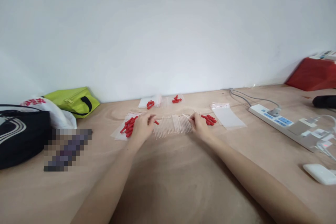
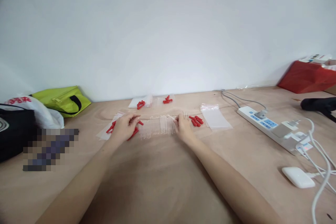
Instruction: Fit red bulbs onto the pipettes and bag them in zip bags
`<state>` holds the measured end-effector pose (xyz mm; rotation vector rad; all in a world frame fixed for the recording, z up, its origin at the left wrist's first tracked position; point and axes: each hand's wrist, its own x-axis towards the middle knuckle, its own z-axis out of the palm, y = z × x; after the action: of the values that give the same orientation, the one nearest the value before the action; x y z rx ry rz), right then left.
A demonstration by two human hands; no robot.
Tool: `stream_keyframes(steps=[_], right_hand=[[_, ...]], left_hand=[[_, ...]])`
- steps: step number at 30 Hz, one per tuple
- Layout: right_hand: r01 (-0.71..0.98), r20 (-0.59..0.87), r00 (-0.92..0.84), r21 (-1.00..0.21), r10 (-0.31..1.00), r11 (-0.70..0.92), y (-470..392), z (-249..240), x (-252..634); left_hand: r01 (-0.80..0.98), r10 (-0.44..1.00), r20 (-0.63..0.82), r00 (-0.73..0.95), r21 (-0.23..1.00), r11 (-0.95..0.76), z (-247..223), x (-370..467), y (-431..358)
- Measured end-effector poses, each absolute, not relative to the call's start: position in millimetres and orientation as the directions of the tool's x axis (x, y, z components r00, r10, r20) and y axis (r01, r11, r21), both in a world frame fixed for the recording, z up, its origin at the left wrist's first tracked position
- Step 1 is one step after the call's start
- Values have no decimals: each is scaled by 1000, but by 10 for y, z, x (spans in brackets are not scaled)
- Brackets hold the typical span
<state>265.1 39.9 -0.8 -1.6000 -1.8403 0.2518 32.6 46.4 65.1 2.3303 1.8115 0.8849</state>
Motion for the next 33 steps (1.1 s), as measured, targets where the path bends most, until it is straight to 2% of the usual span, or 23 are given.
stream_keyframes(steps=[2, 5, 7, 13, 17, 23, 33], right_hand=[[752, 447, -68, -565, 892, 341, 336, -65, 2700], [737, 542, -111, -517, 833, 434, 224, -122, 2722], [754, 554, -142, -476, 820, 452, 157, -133, 2717], [759, 536, -223, -428, 814, 490, 48, -118, 2658], [744, 518, -296, -401, 803, 534, 22, -129, 2605], [713, 526, -310, -422, 792, 560, 31, -165, 2580], [616, 553, -351, -470, 755, 632, 44, -175, 2597]], left_hand=[[742, 920, 357, 159, 572, -350, 514, 439, 457], [427, 971, 210, 114, 872, -238, 249, 599, 447], [361, 976, 182, 116, 908, -213, 99, 671, 421], [216, 957, 244, 157, 937, -274, -91, 734, 307], [305, 930, 302, 208, 884, -355, -98, 738, 291], [477, 849, 396, 351, 705, -525, -40, 729, 268], [469, 855, 377, 357, 719, -513, -52, 727, 262]])
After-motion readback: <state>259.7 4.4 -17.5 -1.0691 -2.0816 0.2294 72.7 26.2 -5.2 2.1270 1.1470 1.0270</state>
